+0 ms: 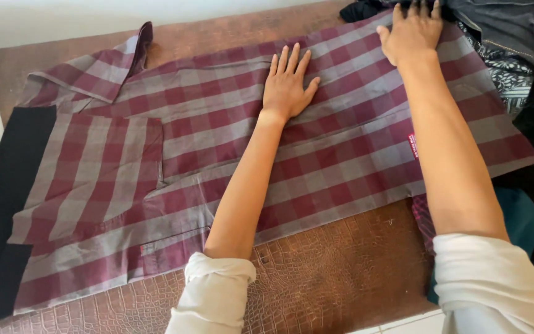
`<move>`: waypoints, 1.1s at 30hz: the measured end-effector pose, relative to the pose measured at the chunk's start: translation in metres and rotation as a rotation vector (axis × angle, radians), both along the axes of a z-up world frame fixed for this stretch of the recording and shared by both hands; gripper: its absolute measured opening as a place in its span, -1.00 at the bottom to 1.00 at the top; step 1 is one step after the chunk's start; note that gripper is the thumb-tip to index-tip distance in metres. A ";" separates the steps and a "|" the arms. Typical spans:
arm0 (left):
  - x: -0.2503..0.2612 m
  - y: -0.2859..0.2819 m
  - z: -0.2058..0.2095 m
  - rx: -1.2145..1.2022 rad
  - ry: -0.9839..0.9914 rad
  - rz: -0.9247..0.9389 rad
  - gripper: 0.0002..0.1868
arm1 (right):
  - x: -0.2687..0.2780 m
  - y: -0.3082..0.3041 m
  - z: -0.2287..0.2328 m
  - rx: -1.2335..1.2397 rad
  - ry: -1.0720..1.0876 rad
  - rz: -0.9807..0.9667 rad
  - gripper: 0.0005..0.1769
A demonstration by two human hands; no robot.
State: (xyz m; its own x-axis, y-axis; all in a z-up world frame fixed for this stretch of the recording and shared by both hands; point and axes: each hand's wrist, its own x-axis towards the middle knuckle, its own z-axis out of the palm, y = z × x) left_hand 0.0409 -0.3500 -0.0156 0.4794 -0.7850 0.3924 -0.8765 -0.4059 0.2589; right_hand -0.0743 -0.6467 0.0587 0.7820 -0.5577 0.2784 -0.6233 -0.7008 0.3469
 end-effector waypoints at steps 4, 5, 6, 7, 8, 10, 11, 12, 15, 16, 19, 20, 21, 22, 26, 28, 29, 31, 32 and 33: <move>0.018 -0.012 -0.013 0.007 0.015 -0.034 -0.16 | -0.002 0.099 0.016 -0.604 -0.125 0.259 -0.66; 0.026 -0.013 -0.012 -0.148 0.127 -0.119 -0.25 | 0.002 0.137 0.023 -0.484 -0.151 0.388 -0.62; 0.033 -0.014 -0.011 -0.302 0.239 -0.206 -0.34 | 0.004 0.174 0.031 -0.362 -0.176 0.514 -0.56; 0.025 0.016 0.016 -0.303 0.239 -0.209 -0.34 | 0.007 0.204 0.026 -0.363 -0.175 0.511 -0.56; 0.017 0.045 0.043 -0.315 0.149 -0.206 -0.45 | 0.009 0.233 0.020 -0.052 -0.277 0.618 -0.59; 0.006 0.106 0.078 -0.317 0.061 -0.212 -0.52 | 0.006 0.287 0.017 0.270 -0.381 0.704 -0.58; 0.005 0.137 0.089 -0.231 0.021 -0.193 -0.50 | 0.003 0.310 0.021 0.387 -0.235 0.689 -0.48; 0.004 0.168 0.100 -0.145 -0.018 -0.174 -0.49 | 0.001 0.334 0.026 0.500 -0.088 0.672 -0.32; 0.035 0.223 0.064 -0.048 -0.051 -0.013 -0.42 | 0.020 0.332 -0.028 0.482 0.007 0.856 -0.31; 0.038 0.235 0.055 -0.047 -0.049 -0.012 -0.42 | 0.021 0.334 -0.021 0.484 0.009 0.857 -0.31; 0.043 0.257 0.035 0.083 0.097 0.072 -0.25 | 0.020 0.331 -0.007 0.525 0.102 0.735 -0.25; 0.043 0.257 0.034 0.083 0.095 0.077 -0.24 | 0.019 0.325 -0.005 0.504 0.099 0.690 -0.24; 0.042 0.259 0.034 0.083 0.091 0.087 -0.22 | 0.019 0.319 -0.002 0.481 0.096 0.650 -0.22; 0.040 0.261 0.029 0.079 0.097 0.095 -0.22 | 0.017 0.303 -0.005 0.479 0.104 0.657 -0.22; 0.046 0.257 0.032 0.031 0.035 0.063 -0.23 | 0.006 0.233 0.011 0.371 0.059 0.410 -0.13; 0.045 0.258 0.031 0.037 0.061 0.077 -0.23 | -0.003 0.183 0.006 0.317 0.085 0.331 -0.11; 0.045 0.259 0.031 0.036 0.060 0.073 -0.23 | -0.005 0.150 -0.005 0.205 0.112 0.242 -0.07; 0.043 0.262 0.033 0.036 0.065 0.075 -0.23 | -0.012 0.110 -0.008 0.093 0.144 0.160 -0.02; 0.041 0.263 0.035 0.045 0.084 0.071 -0.23 | -0.017 0.103 -0.001 0.106 0.143 0.117 -0.03; 0.041 0.262 0.039 0.052 0.098 0.067 -0.22 | -0.020 0.095 0.009 0.117 0.136 0.074 -0.03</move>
